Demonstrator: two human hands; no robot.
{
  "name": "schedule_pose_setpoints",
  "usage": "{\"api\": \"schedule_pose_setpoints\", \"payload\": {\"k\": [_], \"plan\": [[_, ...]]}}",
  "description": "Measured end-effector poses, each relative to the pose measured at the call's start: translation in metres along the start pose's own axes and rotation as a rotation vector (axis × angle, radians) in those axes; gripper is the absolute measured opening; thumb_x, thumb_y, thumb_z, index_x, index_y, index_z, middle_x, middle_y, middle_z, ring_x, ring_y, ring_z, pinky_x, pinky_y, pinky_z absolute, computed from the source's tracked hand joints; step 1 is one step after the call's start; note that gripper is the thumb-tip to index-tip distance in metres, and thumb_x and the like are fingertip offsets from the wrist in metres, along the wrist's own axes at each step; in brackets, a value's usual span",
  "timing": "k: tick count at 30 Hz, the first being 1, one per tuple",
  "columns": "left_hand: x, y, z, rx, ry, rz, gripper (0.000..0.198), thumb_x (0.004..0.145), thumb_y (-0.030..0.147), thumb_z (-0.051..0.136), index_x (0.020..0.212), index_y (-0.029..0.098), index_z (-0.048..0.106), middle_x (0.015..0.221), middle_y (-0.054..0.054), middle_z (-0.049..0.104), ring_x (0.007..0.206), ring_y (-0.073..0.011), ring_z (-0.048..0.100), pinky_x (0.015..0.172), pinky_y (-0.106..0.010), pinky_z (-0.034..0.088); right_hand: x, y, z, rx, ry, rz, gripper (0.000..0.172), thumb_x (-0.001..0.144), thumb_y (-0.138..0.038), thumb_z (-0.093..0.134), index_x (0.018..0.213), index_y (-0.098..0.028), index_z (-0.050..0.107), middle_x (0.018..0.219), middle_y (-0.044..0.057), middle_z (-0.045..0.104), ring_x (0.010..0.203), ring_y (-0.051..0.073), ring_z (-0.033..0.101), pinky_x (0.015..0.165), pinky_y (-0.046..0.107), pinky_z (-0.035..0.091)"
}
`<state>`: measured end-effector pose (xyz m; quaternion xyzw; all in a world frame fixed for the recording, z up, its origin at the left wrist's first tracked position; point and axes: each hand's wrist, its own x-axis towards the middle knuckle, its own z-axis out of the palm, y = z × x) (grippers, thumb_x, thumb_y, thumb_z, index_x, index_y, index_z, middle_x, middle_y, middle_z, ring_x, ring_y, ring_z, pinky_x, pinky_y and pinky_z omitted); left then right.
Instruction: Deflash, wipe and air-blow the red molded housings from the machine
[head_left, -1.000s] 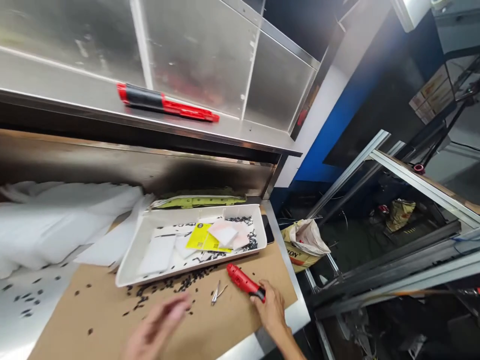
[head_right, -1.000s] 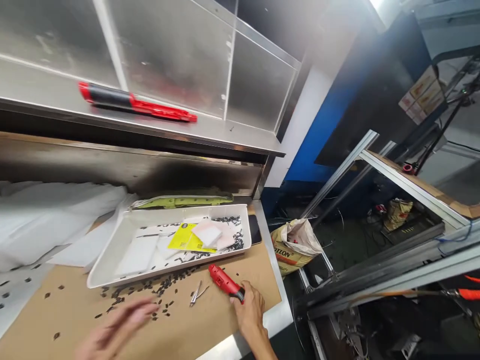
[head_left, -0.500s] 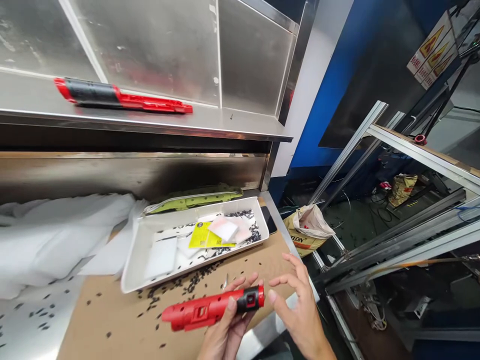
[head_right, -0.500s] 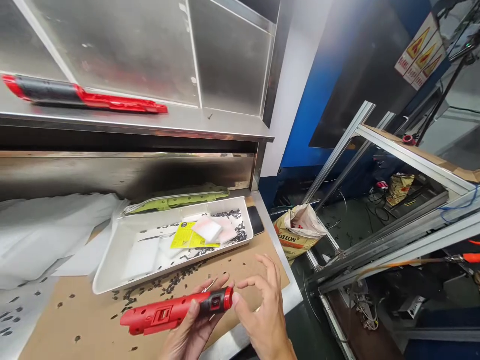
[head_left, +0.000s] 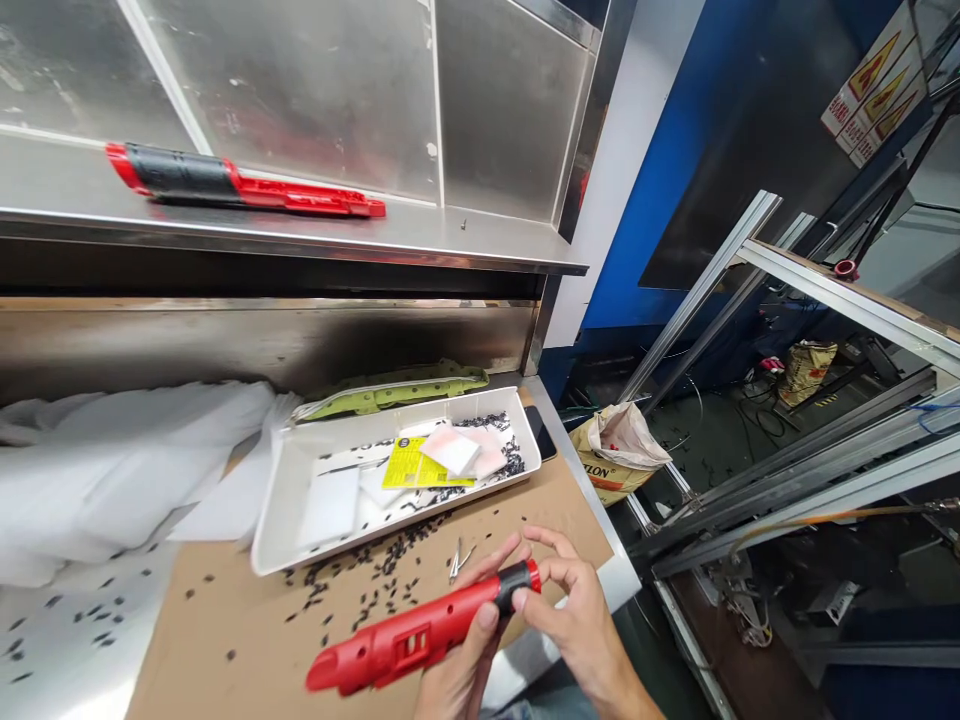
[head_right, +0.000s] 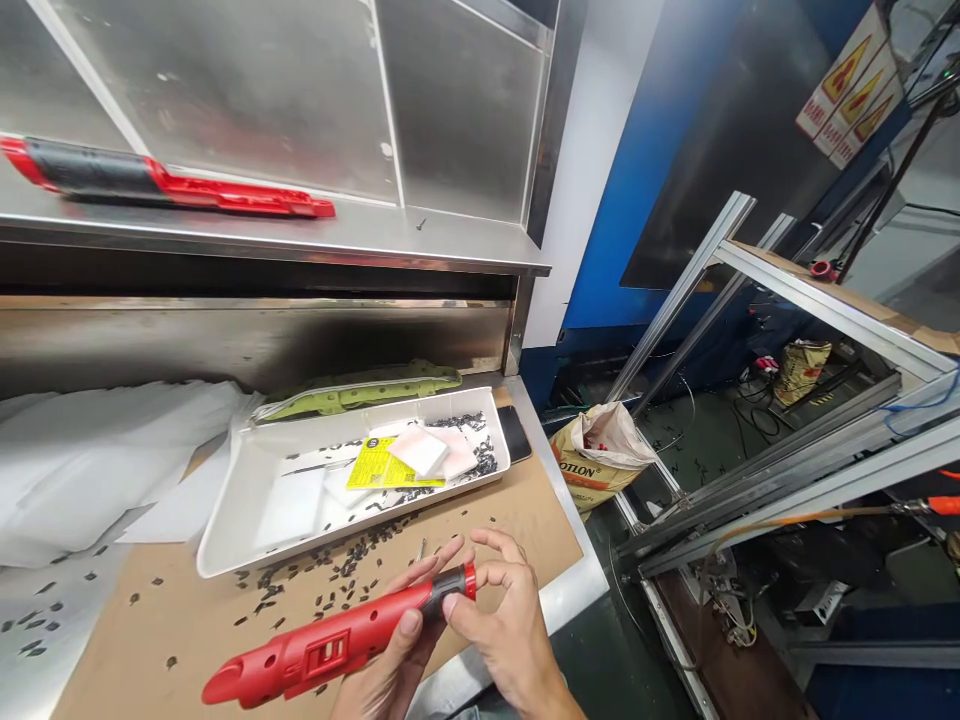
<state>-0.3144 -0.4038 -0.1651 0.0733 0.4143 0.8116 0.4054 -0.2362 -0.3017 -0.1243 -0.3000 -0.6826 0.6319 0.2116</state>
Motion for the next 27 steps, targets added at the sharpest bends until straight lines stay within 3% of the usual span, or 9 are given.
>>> {"api": "schedule_pose_setpoints", "payload": {"k": [4,8,10,14,16,19,23,27], "plan": [[-0.001,-0.002,-0.001,0.151,0.014,0.104,0.018,0.079,0.042,0.073,0.093,0.031,0.074,0.129,-0.005,0.066,0.128,-0.0335,0.052,0.111,-0.051,0.039,0.003,0.005,-0.003,-0.042,-0.021,-0.003,0.009,0.071,-0.029,0.067,0.069,-0.021,0.069,0.135,0.012,0.056,0.131,0.031,0.047,0.113,0.049,0.026],[-0.004,0.000,-0.002,0.296,0.006,0.195,0.017,0.068,0.032,0.084,0.082,0.026,0.078,0.131,-0.009,0.064,0.135,-0.0346,0.043,0.121,-0.047,0.019,0.006,0.012,-0.003,-0.057,-0.006,-0.013,0.001,0.069,-0.022,0.068,0.069,-0.021,0.068,0.132,0.011,0.060,0.137,0.029,0.041,0.115,0.046,0.024],[-0.003,0.002,-0.001,0.243,0.022,0.161,0.020,0.065,0.029,0.087,0.082,0.024,0.079,0.132,-0.010,0.063,0.139,-0.0339,0.038,0.122,-0.043,0.013,0.006,0.014,-0.005,-0.054,-0.023,-0.021,0.004,0.072,-0.025,0.069,0.075,-0.022,0.070,0.129,0.011,0.062,0.137,0.028,0.040,0.116,0.047,0.023],[0.008,0.005,-0.005,-0.057,0.062,-0.035,0.026,0.070,0.043,0.081,0.091,0.029,0.076,0.130,-0.006,0.066,0.135,-0.0341,0.045,0.118,-0.052,0.024,0.002,0.007,-0.013,-0.026,-0.108,-0.022,0.022,0.078,-0.039,0.070,0.092,-0.022,0.071,0.136,0.012,0.057,0.136,0.027,0.043,0.116,0.046,0.025],[0.013,0.005,-0.010,-0.159,0.059,-0.112,0.029,0.068,0.051,0.081,0.090,0.032,0.075,0.122,-0.004,0.071,0.126,-0.0363,0.054,0.113,-0.058,0.032,0.000,0.001,-0.016,-0.026,-0.098,-0.014,0.023,0.079,-0.042,0.070,0.089,-0.022,0.070,0.140,0.012,0.054,0.135,0.028,0.044,0.115,0.046,0.025],[0.017,0.001,-0.016,-0.280,0.043,-0.182,0.030,0.064,0.051,0.083,0.089,0.035,0.076,0.119,-0.003,0.072,0.120,-0.0342,0.060,0.110,-0.053,0.037,-0.003,-0.005,-0.013,-0.075,-0.010,-0.037,0.025,0.080,-0.046,0.068,0.076,-0.022,0.068,0.137,0.011,0.057,0.136,0.029,0.043,0.115,0.047,0.023],[0.016,0.003,-0.014,-0.322,0.038,-0.226,0.028,0.066,0.051,0.081,0.089,0.036,0.077,0.120,-0.003,0.072,0.118,-0.0339,0.062,0.109,-0.052,0.039,-0.005,-0.007,-0.007,-0.129,0.036,-0.082,0.036,0.089,-0.050,0.056,0.067,-0.023,0.066,0.133,0.008,0.060,0.138,0.029,0.039,0.115,0.048,0.022],[0.016,0.026,-0.017,-0.213,0.130,-0.179,0.036,0.060,0.049,0.086,0.089,0.029,0.077,0.115,-0.007,0.073,0.126,-0.0361,0.054,0.113,-0.052,0.035,0.007,0.010,-0.020,-0.289,0.140,-0.145,0.043,0.093,-0.052,0.049,0.067,-0.022,0.065,0.130,0.009,0.061,0.131,0.028,0.047,0.110,0.043,0.032]]}}
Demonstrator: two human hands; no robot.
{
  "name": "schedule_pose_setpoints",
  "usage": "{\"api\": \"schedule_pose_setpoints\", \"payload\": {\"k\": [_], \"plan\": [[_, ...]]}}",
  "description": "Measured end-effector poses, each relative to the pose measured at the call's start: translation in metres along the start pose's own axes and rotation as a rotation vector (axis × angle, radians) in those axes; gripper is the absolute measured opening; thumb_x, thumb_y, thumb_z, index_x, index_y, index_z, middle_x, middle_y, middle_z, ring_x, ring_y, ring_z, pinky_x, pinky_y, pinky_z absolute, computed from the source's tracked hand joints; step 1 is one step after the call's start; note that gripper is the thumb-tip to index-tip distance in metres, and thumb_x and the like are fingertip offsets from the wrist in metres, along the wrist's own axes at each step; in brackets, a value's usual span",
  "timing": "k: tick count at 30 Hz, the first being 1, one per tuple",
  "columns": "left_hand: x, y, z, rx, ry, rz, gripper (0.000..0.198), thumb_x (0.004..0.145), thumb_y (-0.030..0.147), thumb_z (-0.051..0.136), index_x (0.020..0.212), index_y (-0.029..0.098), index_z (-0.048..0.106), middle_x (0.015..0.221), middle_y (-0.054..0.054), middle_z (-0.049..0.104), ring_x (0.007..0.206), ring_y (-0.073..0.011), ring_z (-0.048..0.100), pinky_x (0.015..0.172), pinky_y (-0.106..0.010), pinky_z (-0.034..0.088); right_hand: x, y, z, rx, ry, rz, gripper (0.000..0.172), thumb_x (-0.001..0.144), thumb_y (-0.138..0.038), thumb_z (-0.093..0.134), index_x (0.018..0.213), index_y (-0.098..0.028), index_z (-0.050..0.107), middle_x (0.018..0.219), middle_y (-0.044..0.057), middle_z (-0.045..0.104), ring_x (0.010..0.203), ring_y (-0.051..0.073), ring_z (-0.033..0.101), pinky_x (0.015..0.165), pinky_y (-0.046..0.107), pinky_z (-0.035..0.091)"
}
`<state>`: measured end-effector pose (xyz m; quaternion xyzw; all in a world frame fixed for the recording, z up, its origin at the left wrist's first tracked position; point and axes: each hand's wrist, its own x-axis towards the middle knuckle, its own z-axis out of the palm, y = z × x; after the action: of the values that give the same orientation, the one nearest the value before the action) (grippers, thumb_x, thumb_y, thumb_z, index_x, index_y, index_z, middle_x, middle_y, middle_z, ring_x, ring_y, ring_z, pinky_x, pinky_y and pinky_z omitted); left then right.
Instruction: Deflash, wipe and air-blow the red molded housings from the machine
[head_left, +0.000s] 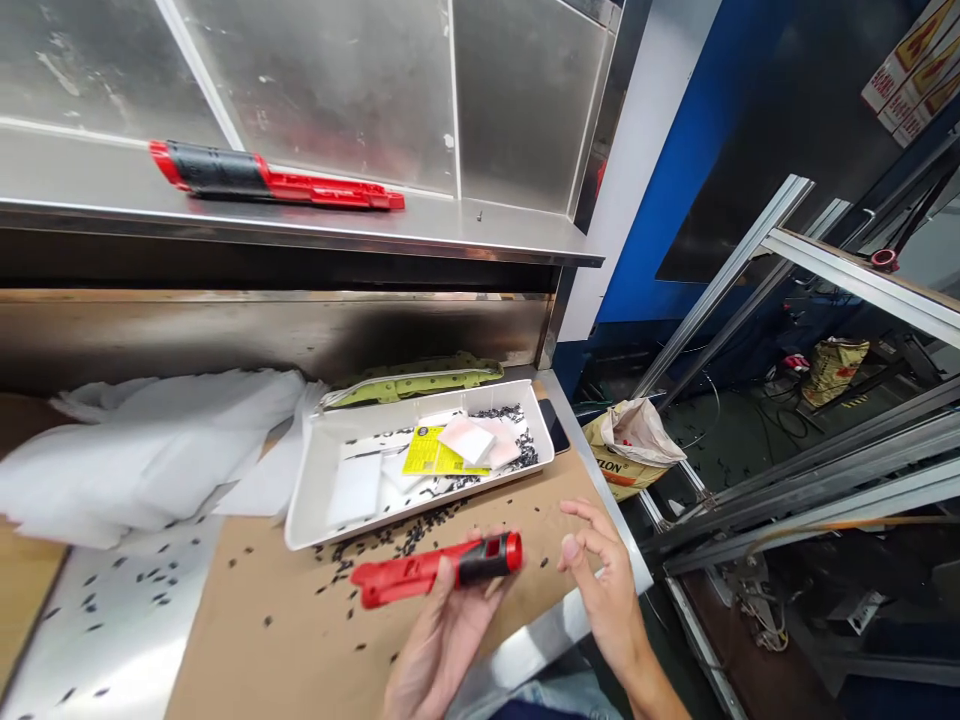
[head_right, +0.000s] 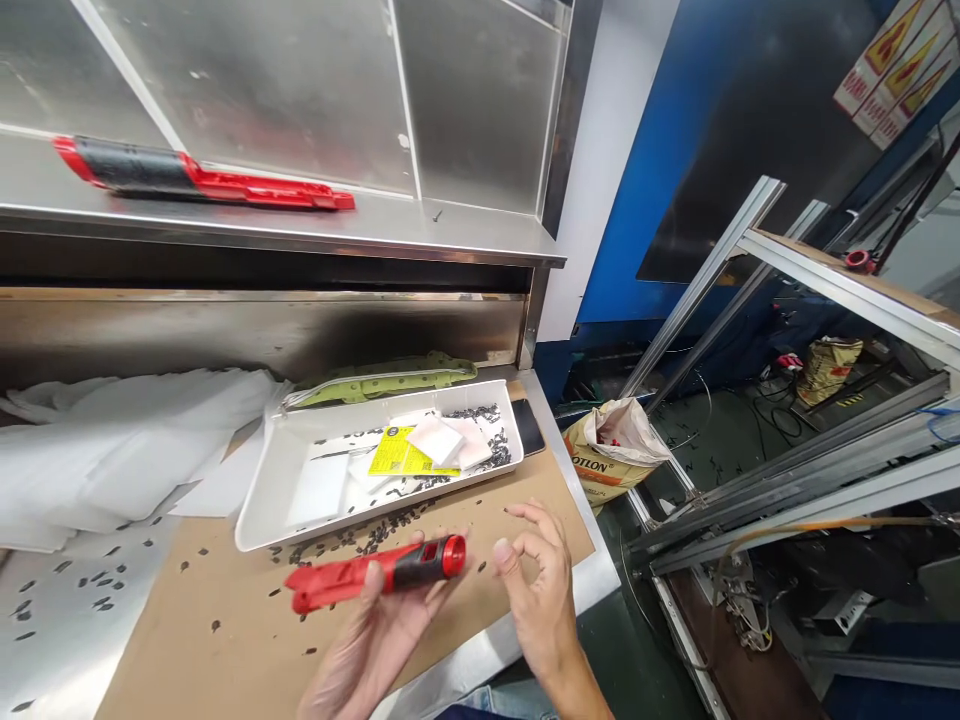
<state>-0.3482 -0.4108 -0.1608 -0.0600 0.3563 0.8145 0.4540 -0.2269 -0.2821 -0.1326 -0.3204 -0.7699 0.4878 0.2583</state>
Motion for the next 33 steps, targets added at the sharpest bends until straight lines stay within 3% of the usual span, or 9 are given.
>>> {"api": "schedule_pose_setpoints", "payload": {"k": [4,6,10,13,17,20,24,31,33], "plan": [[-0.001,0.035,-0.030,0.254,0.251,0.158,0.046,0.064,0.026,0.088,0.107,0.021,0.070,0.111,-0.007,0.073,0.135,-0.0325,0.044,0.120,-0.041,0.021,0.023,0.040,0.005,-0.239,-0.059,0.016,0.019,0.091,-0.033,0.053,0.093,-0.022,0.068,0.115,0.009,0.067,0.106,0.023,0.063,0.092,0.035,0.046],[-0.003,0.049,-0.052,0.372,0.374,0.232,0.068,0.057,0.016,0.091,0.119,0.023,0.064,0.097,-0.002,0.074,0.130,-0.0294,0.050,0.115,-0.030,0.030,0.031,0.057,0.021,-0.285,-0.186,0.045,0.018,0.083,-0.018,0.059,0.096,-0.023,0.070,0.102,0.006,0.071,0.089,0.020,0.067,0.081,0.031,0.049],[-0.012,0.061,-0.083,0.492,0.440,0.311,0.109,0.053,0.010,0.092,0.144,0.034,0.037,0.080,0.005,0.074,0.090,-0.0201,0.069,0.073,-0.016,0.055,0.038,0.072,0.076,-0.397,-0.383,0.123,0.016,0.082,-0.016,0.066,0.096,-0.020,0.071,0.087,0.003,0.073,0.082,0.020,0.068,0.081,0.034,0.049],[-0.024,0.059,-0.086,0.461,0.421,0.251,0.075,0.062,0.031,0.089,0.129,0.026,0.056,0.077,0.000,0.075,0.072,-0.0188,0.070,0.063,-0.017,0.057,0.046,0.073,0.117,-0.480,-0.410,0.206,0.021,0.092,-0.030,0.060,0.104,-0.015,0.066,0.094,0.006,0.070,0.095,0.023,0.066,0.091,0.044,0.047],[-0.037,0.049,-0.069,0.131,0.416,0.156,0.026,0.081,0.035,0.073,0.100,0.018,0.068,0.087,-0.005,0.075,0.080,-0.0189,0.071,0.076,-0.025,0.061,0.060,0.076,0.145,-0.478,-0.412,0.269,0.033,0.089,-0.036,0.065,0.114,-0.015,0.061,0.116,0.009,0.064,0.112,0.026,0.058,0.102,0.051,0.040],[-0.046,0.045,-0.050,-0.035,0.391,0.115,0.017,0.089,0.020,0.060,0.100,0.010,0.070,0.096,-0.012,0.074,0.079,-0.0202,0.070,0.071,-0.030,0.063,0.065,0.077,0.140,-0.348,-0.447,0.264,0.025,0.090,-0.034,0.065,0.106,-0.015,0.062,0.107,0.006,0.066,0.105,0.023,0.061,0.098,0.048,0.044],[-0.054,0.049,-0.027,-0.214,0.282,0.020,0.037,0.088,0.020,0.060,0.124,0.009,0.061,0.111,-0.019,0.071,0.073,-0.0208,0.067,0.065,-0.034,0.062,0.059,0.069,0.104,-0.028,-0.513,0.263,0.027,0.097,-0.037,0.046,0.110,-0.016,0.056,0.091,0.006,0.070,0.081,0.018,0.068,0.075,0.034,0.053],[-0.054,0.039,-0.008,-0.332,0.129,-0.089,0.078,0.090,0.021,0.059,0.154,0.023,0.014,0.115,-0.019,0.071,0.104,-0.0292,0.069,0.093,-0.040,0.057,0.039,0.035,0.043,0.262,-0.418,0.179,0.054,0.088,-0.056,0.051,0.128,-0.019,0.046,0.088,0.003,0.062,0.074,0.015,0.062,0.063,0.025,0.046],[-0.053,0.034,-0.002,-0.395,0.074,-0.124,0.085,0.089,0.020,0.060,0.154,0.026,0.006,0.111,-0.017,0.073,0.111,-0.0305,0.066,0.098,-0.040,0.054,0.032,0.025,0.036,0.234,-0.357,0.140,0.048,0.086,-0.052,0.058,0.120,-0.020,0.053,0.083,0.000,0.059,0.072,0.014,0.057,0.065,0.025,0.044]]}}
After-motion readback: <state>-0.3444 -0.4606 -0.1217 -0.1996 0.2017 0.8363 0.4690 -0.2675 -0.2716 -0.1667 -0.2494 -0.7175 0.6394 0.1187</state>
